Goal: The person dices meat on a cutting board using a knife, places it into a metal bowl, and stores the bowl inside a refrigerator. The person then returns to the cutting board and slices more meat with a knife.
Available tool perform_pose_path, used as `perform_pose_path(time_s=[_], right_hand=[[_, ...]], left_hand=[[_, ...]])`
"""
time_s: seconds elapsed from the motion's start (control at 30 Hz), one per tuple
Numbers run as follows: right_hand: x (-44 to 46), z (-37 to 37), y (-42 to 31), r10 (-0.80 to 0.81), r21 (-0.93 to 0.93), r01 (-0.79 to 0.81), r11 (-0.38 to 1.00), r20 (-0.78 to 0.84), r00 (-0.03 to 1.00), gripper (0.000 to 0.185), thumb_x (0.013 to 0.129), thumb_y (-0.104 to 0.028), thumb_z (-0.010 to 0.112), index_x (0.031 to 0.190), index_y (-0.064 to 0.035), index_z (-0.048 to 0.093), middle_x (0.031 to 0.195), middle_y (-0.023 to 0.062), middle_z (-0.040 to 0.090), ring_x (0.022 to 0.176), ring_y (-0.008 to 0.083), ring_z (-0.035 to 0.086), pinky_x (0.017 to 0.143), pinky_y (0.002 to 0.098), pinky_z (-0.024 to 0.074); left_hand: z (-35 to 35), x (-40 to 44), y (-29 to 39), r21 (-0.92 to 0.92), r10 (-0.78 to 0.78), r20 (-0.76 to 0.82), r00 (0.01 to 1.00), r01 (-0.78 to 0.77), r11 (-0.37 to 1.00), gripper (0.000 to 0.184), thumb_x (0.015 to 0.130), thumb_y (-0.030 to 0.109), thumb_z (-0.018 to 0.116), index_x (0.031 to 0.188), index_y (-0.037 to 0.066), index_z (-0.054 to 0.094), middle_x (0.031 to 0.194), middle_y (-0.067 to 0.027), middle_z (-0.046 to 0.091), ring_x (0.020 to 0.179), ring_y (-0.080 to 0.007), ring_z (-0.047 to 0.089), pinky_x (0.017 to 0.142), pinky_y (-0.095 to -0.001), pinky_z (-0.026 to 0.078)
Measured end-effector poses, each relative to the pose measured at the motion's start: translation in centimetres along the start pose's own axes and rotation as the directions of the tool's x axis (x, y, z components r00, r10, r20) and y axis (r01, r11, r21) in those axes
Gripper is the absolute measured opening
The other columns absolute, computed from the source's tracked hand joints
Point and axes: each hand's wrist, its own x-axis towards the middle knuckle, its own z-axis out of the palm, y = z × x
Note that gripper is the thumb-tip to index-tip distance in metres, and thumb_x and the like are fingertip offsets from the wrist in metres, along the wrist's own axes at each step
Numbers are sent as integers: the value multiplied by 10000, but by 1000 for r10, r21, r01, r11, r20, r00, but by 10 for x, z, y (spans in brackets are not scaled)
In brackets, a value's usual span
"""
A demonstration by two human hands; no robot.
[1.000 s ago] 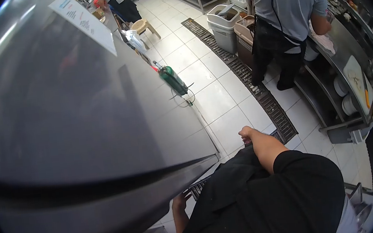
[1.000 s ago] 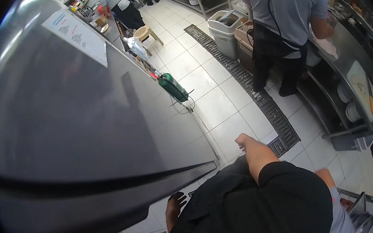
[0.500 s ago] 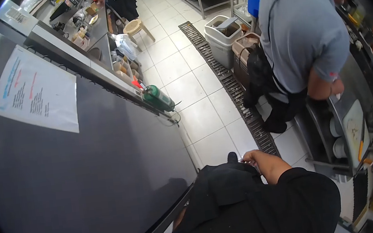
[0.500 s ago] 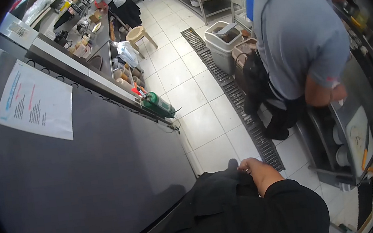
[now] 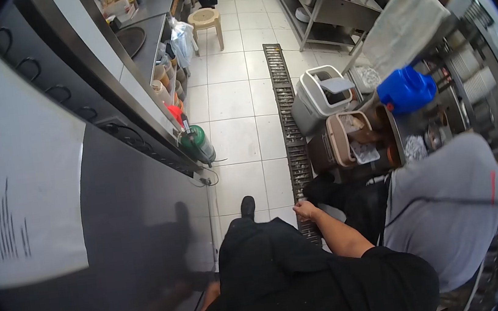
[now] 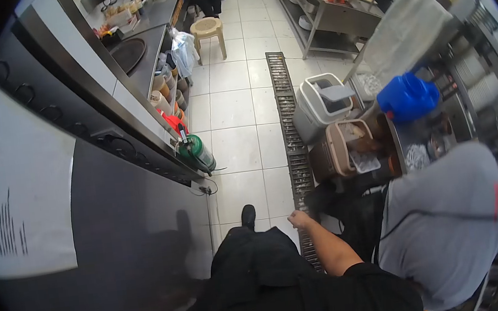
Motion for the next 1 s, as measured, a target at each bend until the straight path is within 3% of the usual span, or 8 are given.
perform_pose_path(time_s=[0.13,0.23,0.33,0.53,0.77,0.8,0.87,1.0], right_hand=[[-18,-58,-28,22,65,-22,998,6,1000,333,1030,-286,622,1187,7,640,864,112,707,697,215,673,581,361,574],[-21,-102,-39,168,276,-153,949,-30,985,219,1065,-264,635,1130,-56,645,817,43,644,657,146,613,550,326,530],[3,-138,-13,236,497,-226,838,44,971,186,1065,-242,638,1079,-57,627,804,46,627,650,170,608,575,360,531],[66,-197,3,415,266,-421,867,82,906,302,1062,-311,627,1219,-53,651,1068,131,710,939,311,730,799,520,629],[223,-334,-51,460,196,-505,840,236,856,374,1054,-310,638,1213,11,741,1127,199,762,1000,373,759,798,517,599],[285,-357,-45,140,-232,-74,970,282,949,327,1009,-280,666,1133,10,754,1018,225,753,905,362,769,733,510,620],[349,-411,-95,153,-161,-127,979,164,974,336,992,-287,641,1012,30,749,902,228,738,780,345,755,654,499,607],[416,-536,-262,-121,-14,120,993,-165,979,391,962,-331,637,813,21,718,720,200,702,596,298,701,537,458,561]], left_hand=[[-53,70,151,-17,56,1,998,-56,998,519,1052,425,549,1399,45,614,1258,-203,706,944,-370,734,704,-505,581],[-97,108,277,-59,257,-143,956,-268,962,324,1000,328,602,943,20,687,842,-150,647,762,-256,619,601,-495,492],[-143,136,413,267,498,-265,825,-434,860,360,983,349,643,1123,29,730,923,-128,687,804,-238,641,671,-444,535],[-188,123,660,144,563,-277,779,-546,826,508,960,428,646,1217,-2,731,1190,-237,753,1138,-375,709,1007,-450,534],[-197,75,782,18,433,-290,854,-447,894,451,996,439,636,1163,33,738,978,-149,752,837,-225,695,693,-402,563],[-199,73,784,-58,427,-305,851,-464,884,425,1001,425,636,1150,40,739,937,-126,745,766,-198,676,651,-381,549],[-211,78,793,-41,426,-254,868,-450,892,366,1010,371,637,1111,32,729,879,-111,732,718,-234,682,653,-384,552],[-214,87,803,730,572,-2,820,-390,561,347,1002,366,635,1021,30,720,814,-119,697,740,-278,699,662,-425,588]])
